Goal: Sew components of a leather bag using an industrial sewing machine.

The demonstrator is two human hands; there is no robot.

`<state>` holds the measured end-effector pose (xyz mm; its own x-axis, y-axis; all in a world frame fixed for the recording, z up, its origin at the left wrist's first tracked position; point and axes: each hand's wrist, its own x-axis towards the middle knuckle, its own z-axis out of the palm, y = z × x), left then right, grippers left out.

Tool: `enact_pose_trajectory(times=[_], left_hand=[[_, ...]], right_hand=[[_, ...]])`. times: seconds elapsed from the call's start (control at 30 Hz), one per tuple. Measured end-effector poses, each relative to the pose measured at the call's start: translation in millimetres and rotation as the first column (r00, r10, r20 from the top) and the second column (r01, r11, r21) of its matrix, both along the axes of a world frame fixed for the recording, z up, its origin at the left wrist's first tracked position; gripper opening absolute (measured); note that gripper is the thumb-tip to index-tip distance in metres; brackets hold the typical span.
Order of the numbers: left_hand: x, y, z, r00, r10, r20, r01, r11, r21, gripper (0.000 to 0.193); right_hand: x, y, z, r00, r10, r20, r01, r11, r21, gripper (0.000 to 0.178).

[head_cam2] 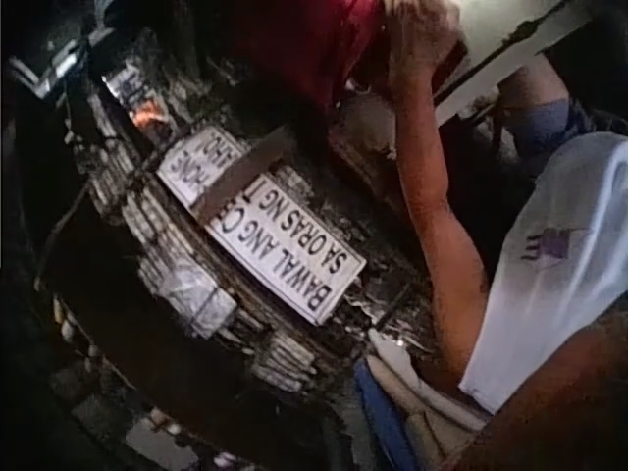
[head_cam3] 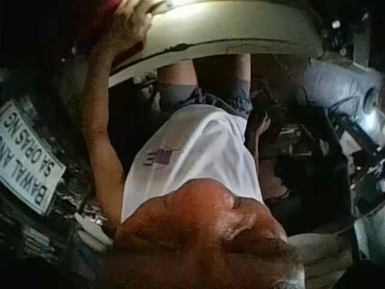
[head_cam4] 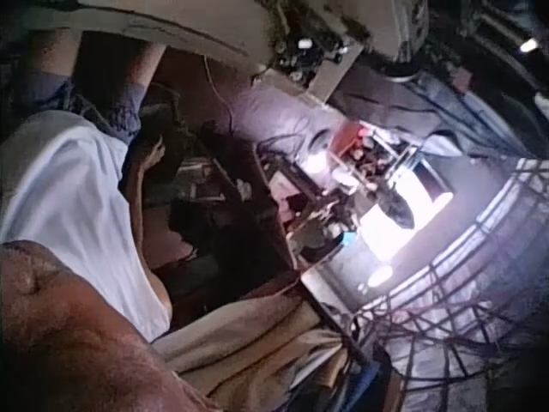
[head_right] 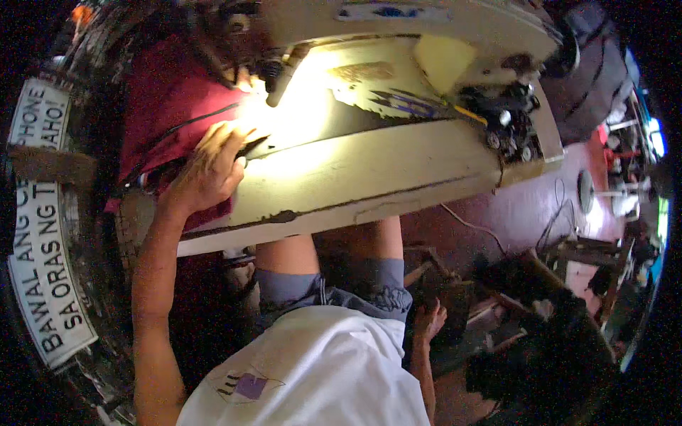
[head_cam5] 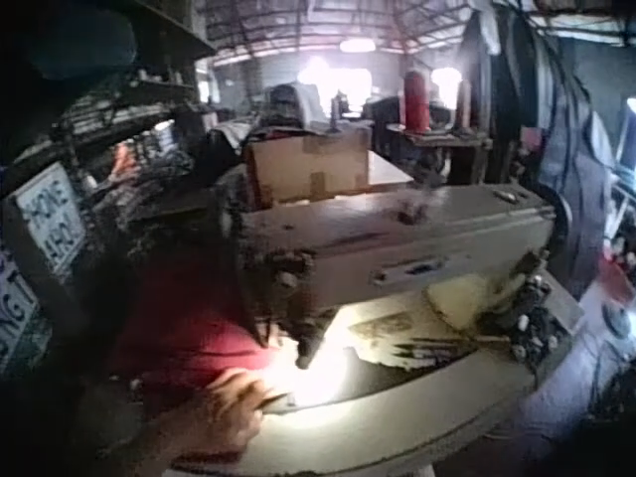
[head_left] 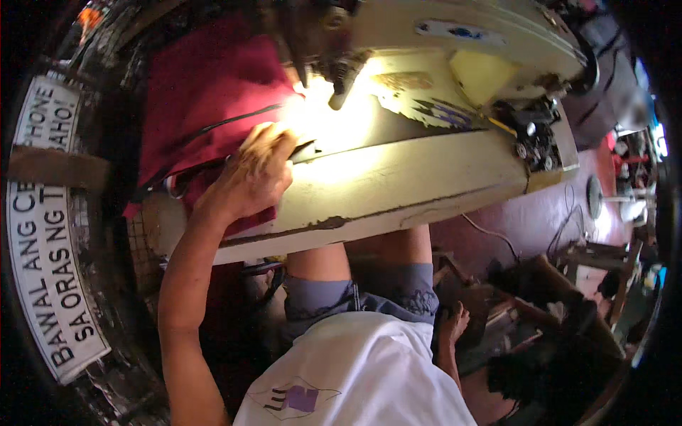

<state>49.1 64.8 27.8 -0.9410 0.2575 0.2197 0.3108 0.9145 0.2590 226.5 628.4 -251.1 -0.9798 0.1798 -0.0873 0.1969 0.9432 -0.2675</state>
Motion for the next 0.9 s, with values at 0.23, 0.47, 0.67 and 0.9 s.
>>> enact_pose_trajectory(times=[0.23,0.47,0.67,0.9], left_hand=[[-3.4,-18.6,-1.5,0.997,-0.070,-0.028,0.068,0.996,-0.066,0.032],[-4.2,-17.0,-13.5,0.986,-0.080,-0.144,0.069,0.994,-0.081,0.034],[-5.8,-20.0,-16.0,0.990,-0.049,-0.131,0.055,0.998,0.041,0.035],[-5.6,-23.7,-19.8,0.991,-0.083,-0.107,0.094,0.991,0.097,0.040]], right_hand=[[-168.7,-208.0,217.1,0.635,0.475,-0.609,-0.709,0.671,-0.215,0.026],[-277.5,-354.7,239.9,0.198,0.801,-0.565,-0.980,0.177,-0.093,0.039],[-297.7,-368.2,234.6,0.026,0.886,-0.462,-0.999,0.036,0.014,0.040],[-302.2,-376.8,239.2,-0.047,0.884,-0.466,-0.998,-0.024,0.056,0.030]])
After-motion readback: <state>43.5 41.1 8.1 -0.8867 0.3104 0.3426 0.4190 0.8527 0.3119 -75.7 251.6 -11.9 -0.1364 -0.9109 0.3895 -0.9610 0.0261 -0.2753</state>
